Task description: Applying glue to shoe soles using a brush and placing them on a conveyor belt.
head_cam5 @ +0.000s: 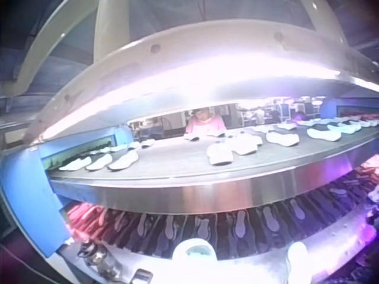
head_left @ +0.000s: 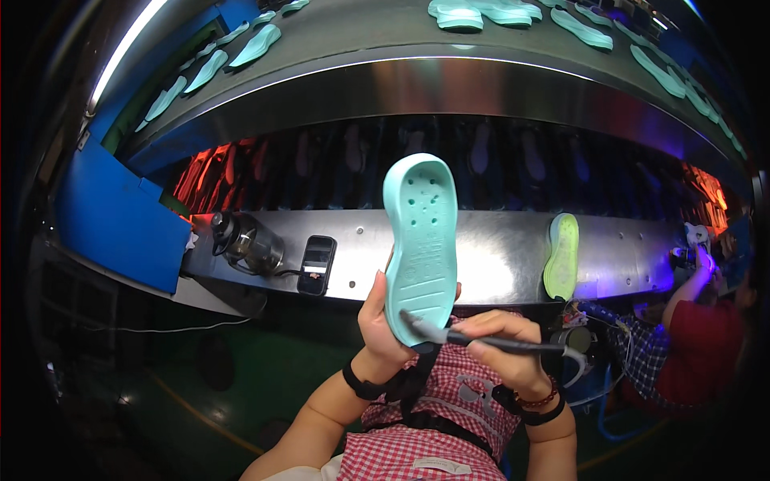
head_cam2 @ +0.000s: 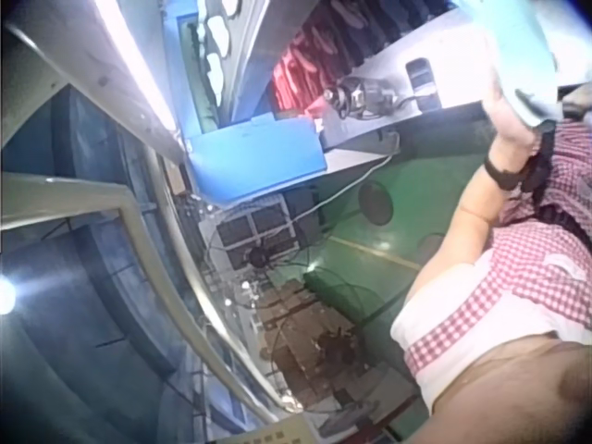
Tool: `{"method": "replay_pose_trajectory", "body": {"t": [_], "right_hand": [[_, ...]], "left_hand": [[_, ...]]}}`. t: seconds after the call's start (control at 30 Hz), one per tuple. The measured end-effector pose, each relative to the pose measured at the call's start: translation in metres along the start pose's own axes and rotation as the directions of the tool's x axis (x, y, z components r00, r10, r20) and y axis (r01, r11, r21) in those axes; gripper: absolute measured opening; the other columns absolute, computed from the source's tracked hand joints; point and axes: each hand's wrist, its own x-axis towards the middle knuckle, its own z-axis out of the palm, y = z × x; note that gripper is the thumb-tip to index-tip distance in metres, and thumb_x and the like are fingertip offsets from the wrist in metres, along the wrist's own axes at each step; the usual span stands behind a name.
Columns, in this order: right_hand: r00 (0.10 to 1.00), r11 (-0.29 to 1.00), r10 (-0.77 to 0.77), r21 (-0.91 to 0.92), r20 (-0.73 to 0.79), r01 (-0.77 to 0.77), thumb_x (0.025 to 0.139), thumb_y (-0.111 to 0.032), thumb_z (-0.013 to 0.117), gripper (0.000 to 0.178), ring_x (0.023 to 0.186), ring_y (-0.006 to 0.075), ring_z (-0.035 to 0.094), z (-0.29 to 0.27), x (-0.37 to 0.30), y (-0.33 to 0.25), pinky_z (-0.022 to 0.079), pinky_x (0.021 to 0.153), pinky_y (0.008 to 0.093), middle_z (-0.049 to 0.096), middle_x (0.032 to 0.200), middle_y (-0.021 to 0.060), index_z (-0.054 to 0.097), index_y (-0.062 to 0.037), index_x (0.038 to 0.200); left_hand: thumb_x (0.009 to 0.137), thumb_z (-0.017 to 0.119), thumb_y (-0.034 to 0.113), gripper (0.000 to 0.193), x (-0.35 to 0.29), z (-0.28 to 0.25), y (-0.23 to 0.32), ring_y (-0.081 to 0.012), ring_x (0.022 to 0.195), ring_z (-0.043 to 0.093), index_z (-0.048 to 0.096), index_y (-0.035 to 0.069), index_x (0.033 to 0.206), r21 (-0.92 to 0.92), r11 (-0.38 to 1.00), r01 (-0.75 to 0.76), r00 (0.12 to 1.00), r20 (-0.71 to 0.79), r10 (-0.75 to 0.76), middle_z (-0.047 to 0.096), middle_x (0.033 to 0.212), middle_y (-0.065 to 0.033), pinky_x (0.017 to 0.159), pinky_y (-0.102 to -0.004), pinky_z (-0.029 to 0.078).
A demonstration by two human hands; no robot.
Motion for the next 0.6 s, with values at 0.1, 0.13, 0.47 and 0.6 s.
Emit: {"method": "replay_pose_trajectory", "body": {"t": [0.1,0.13,0.47,0.6], "right_hand": [[0.957,0.972,-0.066,-0.197,0.283,0.126,0.072,0.006,0.062,0.018,0.089,0.0225,0.062,-0.001,0.005,-0.011,0.048,0.084,0.0298,0.064,0.094,0.0167,0.063,0.0035,0.09],[0.96,0.974,-0.064,-0.191,0.272,0.119,0.072,0.006,0.062,0.018,0.089,0.0225,0.062,-0.002,0.006,-0.014,0.048,0.084,0.0298,0.064,0.094,0.0167,0.063,0.0035,0.09],[0.981,0.959,-0.073,-0.259,0.178,0.119,0.07,0.001,0.066,0.018,0.085,0.0243,0.064,-0.009,0.018,-0.022,0.051,0.076,0.0312,0.065,0.089,0.0153,0.064,0.0026,0.087],[0.895,0.931,-0.123,-0.263,0.429,0.254,0.069,-0.002,0.069,0.02,0.084,0.0252,0.065,-0.005,0.011,-0.026,0.052,0.075,0.0312,0.065,0.087,0.0156,0.064,0.0017,0.088]], "left_hand": [[0.089,0.024,0.051,0.065,0.0,0.005,0.002,-0.0371,0.105,0.052,0.032,0.0,0.13,-0.037,0.999,-0.004,0.998,-0.057,0.002,0.047,0.121,-0.0203,0.091,-0.0492,0.042],[0.089,0.024,0.051,0.065,0.0,0.006,0.003,-0.0374,0.104,0.052,0.033,0.0,0.13,-0.076,0.997,0.022,0.999,0.029,-0.02,0.047,0.121,-0.0204,0.091,-0.0494,0.042],[0.09,0.037,0.038,0.056,0.014,0.002,0.015,-0.0313,0.106,0.052,0.029,0.002,0.131,0.044,0.995,0.086,0.985,0.144,-0.092,0.046,0.121,-0.0198,0.092,-0.0454,0.043],[0.091,0.035,0.036,0.052,0.016,0.0,0.025,-0.0316,0.104,0.054,0.036,-0.001,0.127,0.021,0.99,0.142,0.978,0.153,-0.144,0.051,0.117,-0.0208,0.092,-0.0446,0.043]]}}
